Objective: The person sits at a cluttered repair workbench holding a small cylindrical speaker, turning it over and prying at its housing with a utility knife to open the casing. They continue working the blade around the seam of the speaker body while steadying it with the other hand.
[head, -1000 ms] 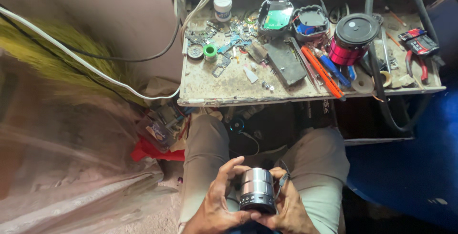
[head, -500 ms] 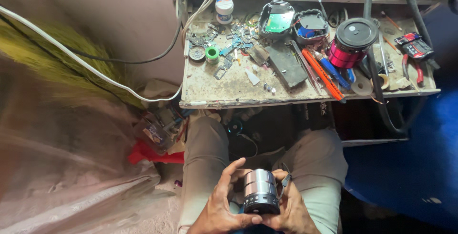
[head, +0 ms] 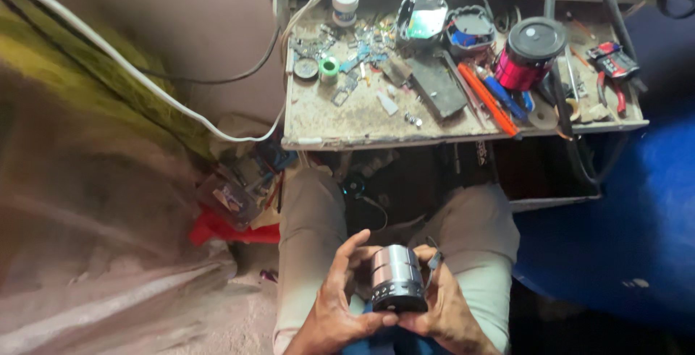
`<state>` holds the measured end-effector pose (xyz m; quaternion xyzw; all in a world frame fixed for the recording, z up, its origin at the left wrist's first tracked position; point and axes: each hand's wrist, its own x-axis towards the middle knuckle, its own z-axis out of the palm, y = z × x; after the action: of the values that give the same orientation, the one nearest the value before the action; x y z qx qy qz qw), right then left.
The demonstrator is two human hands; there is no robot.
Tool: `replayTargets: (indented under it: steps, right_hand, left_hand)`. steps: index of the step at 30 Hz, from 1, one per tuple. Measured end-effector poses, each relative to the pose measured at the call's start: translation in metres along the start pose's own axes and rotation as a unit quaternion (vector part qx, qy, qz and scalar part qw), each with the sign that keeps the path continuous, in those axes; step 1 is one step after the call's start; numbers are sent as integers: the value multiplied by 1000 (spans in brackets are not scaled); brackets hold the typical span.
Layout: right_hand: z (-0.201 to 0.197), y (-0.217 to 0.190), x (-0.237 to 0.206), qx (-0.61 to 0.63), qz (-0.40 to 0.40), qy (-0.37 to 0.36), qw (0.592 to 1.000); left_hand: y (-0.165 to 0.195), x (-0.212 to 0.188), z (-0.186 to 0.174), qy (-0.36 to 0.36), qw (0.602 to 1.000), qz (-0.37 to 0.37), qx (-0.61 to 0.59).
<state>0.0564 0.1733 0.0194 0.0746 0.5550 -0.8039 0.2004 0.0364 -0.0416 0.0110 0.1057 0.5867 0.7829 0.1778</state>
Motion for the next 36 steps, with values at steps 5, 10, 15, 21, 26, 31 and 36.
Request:
replayTargets:
  steps: [5, 10, 15, 21, 26, 31, 36]
  right_hand:
    - [14, -8, -16, -57, -17, 13, 998]
    - [20, -11, -34, -44, -38, -7, 998]
    - [19, -10, -41, -56, -12, 5, 998]
    - [5, 0, -32, 38, -1, -4, 999]
    - [-12, 21, -13, 141, 16, -31, 989]
    - [-28, 35, -1, 236, 28, -70, 969]
    - [-35, 42, 7, 295, 50, -81, 951]
  left_hand:
    - [11, -19, 7, -6, 999, 44, -8]
    - [32, -36, 19, 14, 997, 49, 57]
    - [46, -39, 31, 31, 994, 43, 98]
    - [44, -28, 42, 53, 996, 32, 60]
    - [32, -11, 49, 106, 986, 25, 127]
    - [21, 2, 48, 111, 978, 17, 176]
    - [14, 5, 45, 99, 977, 32, 187]
